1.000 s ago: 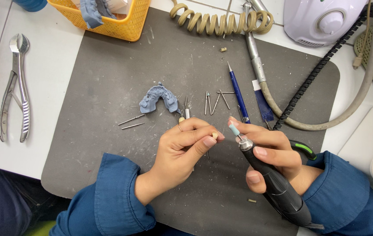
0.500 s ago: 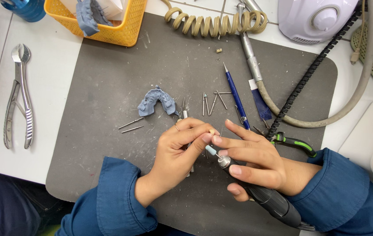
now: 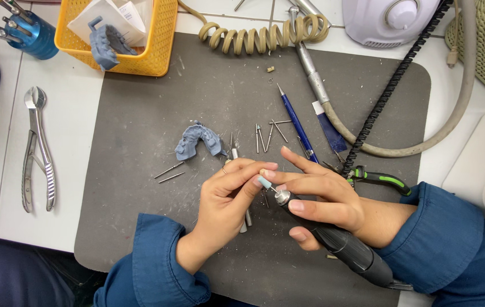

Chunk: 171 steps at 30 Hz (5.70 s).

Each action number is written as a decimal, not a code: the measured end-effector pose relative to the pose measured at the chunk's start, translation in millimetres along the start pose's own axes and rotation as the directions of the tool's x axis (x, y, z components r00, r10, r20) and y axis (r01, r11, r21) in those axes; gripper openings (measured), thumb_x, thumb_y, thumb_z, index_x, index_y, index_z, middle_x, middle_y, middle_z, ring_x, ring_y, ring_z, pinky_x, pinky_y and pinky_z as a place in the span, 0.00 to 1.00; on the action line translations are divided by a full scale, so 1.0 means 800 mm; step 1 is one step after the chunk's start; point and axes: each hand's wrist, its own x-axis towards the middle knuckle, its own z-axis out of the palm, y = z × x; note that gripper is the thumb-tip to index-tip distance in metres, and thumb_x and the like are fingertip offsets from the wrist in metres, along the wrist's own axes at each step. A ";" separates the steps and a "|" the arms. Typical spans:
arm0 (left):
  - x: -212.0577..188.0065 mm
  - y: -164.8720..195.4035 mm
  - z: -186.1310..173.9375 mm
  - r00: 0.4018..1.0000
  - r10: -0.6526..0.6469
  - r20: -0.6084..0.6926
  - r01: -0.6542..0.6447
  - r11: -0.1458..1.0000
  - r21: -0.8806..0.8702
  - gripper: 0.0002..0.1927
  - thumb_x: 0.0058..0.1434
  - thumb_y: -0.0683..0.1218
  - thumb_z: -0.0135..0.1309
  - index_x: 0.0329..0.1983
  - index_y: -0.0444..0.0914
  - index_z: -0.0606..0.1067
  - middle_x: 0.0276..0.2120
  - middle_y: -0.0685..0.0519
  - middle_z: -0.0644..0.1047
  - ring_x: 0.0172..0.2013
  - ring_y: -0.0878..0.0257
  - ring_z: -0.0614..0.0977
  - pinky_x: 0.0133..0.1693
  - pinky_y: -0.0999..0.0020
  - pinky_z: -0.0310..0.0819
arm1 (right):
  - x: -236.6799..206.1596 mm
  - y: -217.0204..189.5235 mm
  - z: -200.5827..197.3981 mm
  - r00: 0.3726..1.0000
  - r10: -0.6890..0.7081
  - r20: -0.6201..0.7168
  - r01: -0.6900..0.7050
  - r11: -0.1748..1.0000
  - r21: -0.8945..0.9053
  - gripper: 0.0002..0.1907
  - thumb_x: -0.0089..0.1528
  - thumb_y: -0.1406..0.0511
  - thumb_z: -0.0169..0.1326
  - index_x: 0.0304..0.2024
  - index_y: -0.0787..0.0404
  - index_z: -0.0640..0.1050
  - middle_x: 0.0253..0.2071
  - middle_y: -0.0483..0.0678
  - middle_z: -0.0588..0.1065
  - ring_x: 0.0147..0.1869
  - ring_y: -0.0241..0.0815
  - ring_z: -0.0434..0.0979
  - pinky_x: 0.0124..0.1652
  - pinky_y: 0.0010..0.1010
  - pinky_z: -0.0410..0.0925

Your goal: The person shapes a small tooth-colored object mounted on a white rod using a rotary handpiece and a metal hand tool. The person switches between grinding with the rotary tool and scraping with the hand tool, rotating the object to access different surfaces.

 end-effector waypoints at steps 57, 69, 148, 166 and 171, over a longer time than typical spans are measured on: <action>-0.006 -0.017 0.000 0.984 -0.169 0.049 0.172 0.856 -0.487 0.13 0.70 0.34 0.55 0.57 0.32 0.80 0.49 0.48 0.79 0.48 0.63 0.81 0.53 0.71 0.78 | 0.002 0.001 -0.005 0.997 0.081 0.001 -0.081 0.997 0.004 0.23 0.63 0.66 0.58 0.59 0.59 0.67 0.53 0.57 0.74 0.68 0.66 0.73 0.72 0.72 0.55; -0.005 -0.015 0.001 0.983 -0.179 0.031 0.175 0.888 -0.425 0.13 0.69 0.36 0.56 0.55 0.32 0.80 0.46 0.49 0.80 0.45 0.65 0.81 0.49 0.74 0.78 | 0.004 0.001 -0.007 0.997 0.083 0.003 -0.083 0.996 0.021 0.24 0.62 0.66 0.59 0.59 0.57 0.68 0.53 0.56 0.74 0.69 0.64 0.72 0.72 0.72 0.55; -0.004 -0.023 -0.002 0.962 -0.239 0.132 0.257 0.634 -0.729 0.11 0.70 0.36 0.55 0.54 0.31 0.79 0.48 0.49 0.77 0.46 0.64 0.78 0.48 0.71 0.74 | -0.005 -0.002 -0.006 0.981 0.171 -0.089 -0.170 0.985 0.023 0.21 0.65 0.63 0.55 0.59 0.53 0.66 0.52 0.55 0.74 0.69 0.60 0.73 0.78 0.72 0.44; -0.004 -0.030 -0.004 0.960 -0.259 0.106 0.252 0.632 -0.733 0.13 0.70 0.36 0.55 0.56 0.31 0.78 0.47 0.43 0.81 0.44 0.62 0.81 0.49 0.69 0.78 | -0.004 -0.002 -0.007 0.981 0.183 -0.064 -0.181 0.983 0.033 0.21 0.65 0.63 0.54 0.59 0.53 0.65 0.52 0.55 0.74 0.68 0.60 0.74 0.78 0.72 0.44; -0.003 -0.031 -0.004 0.955 -0.288 0.066 0.240 0.626 -0.742 0.13 0.69 0.38 0.55 0.56 0.31 0.78 0.46 0.44 0.81 0.46 0.61 0.82 0.49 0.68 0.79 | -0.003 -0.001 -0.003 0.973 0.200 -0.113 -0.195 0.979 0.056 0.22 0.66 0.62 0.54 0.62 0.52 0.66 0.52 0.54 0.73 0.69 0.60 0.74 0.79 0.71 0.45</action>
